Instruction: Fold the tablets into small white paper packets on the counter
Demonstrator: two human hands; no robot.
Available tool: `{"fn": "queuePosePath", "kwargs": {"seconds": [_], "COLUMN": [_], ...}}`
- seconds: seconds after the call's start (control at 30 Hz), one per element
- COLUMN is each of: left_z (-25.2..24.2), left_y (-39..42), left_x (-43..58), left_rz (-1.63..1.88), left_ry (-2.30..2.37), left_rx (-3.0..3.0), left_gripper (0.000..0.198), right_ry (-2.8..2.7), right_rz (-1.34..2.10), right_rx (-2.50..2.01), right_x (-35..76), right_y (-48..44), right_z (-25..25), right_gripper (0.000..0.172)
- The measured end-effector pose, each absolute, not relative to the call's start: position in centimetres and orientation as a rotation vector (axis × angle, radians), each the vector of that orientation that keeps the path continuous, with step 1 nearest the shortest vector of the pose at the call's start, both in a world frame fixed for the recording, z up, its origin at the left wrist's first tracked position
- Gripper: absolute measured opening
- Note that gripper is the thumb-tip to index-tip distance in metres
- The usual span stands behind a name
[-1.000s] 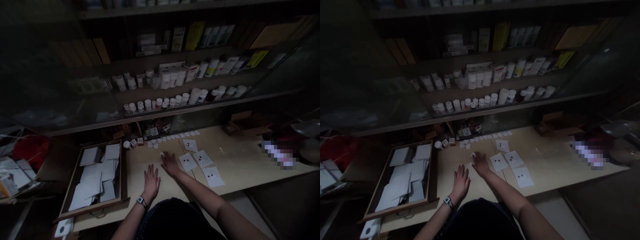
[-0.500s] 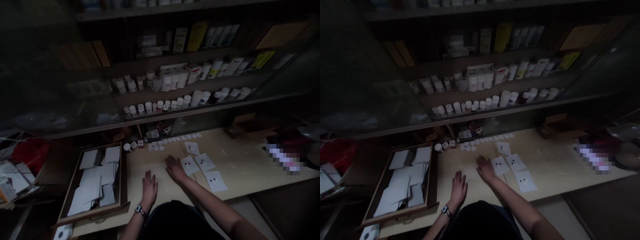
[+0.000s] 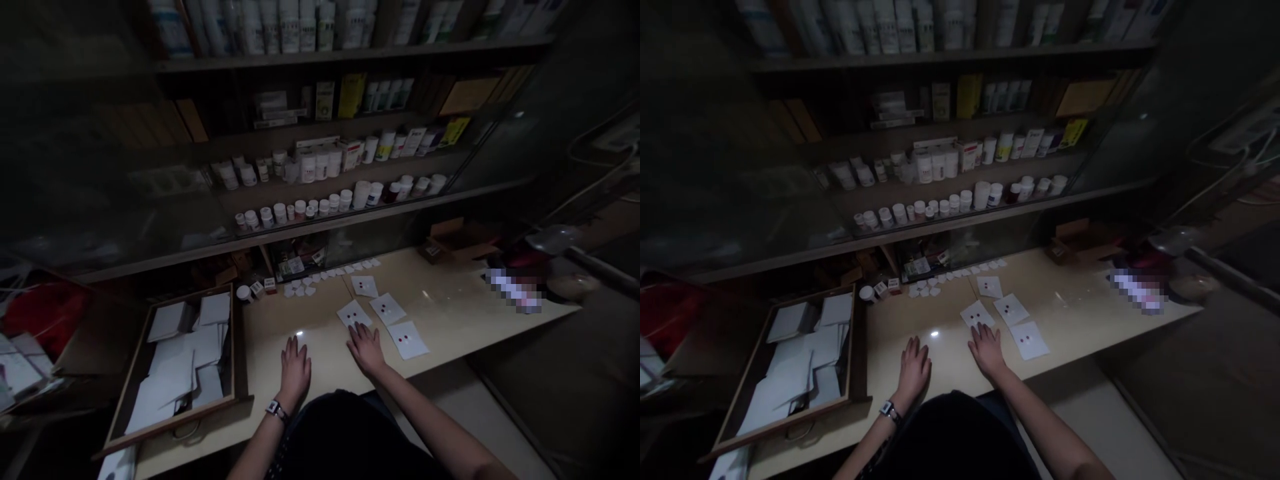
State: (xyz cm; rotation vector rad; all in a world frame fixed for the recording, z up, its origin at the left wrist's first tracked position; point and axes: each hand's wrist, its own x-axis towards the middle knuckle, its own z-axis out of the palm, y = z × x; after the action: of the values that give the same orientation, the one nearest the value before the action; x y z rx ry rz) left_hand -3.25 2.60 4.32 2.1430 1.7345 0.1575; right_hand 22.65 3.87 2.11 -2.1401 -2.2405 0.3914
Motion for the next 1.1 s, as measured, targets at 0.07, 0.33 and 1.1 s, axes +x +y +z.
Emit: {"fn": "queuePosePath", "kwargs": {"seconds": [0.07,0.33,1.1], "left_z": [4.5,5.3,4.8], "left_y": [2.3,1.5,2.1], "left_x": [-3.5,-4.5,-3.7], "left_rz": [0.169,0.132,-0.030], "left_ry": [1.731,1.661,1.574], "left_rx": [2.159,2.214,2.338], "left_gripper": [0.040,0.040,0.049], "right_ry": [-2.331,-2.622,-2.663], "right_rz": [0.446,0.694,0.609], "right_rx": [-2.009,-1.515,-1.350], "right_x": [21.7,17.6,14.0], "right_y": [3.5,2.7,4.6], "right_z": [2.5,4.2,4.6], "right_gripper": [0.049,0.052,0.028]}}
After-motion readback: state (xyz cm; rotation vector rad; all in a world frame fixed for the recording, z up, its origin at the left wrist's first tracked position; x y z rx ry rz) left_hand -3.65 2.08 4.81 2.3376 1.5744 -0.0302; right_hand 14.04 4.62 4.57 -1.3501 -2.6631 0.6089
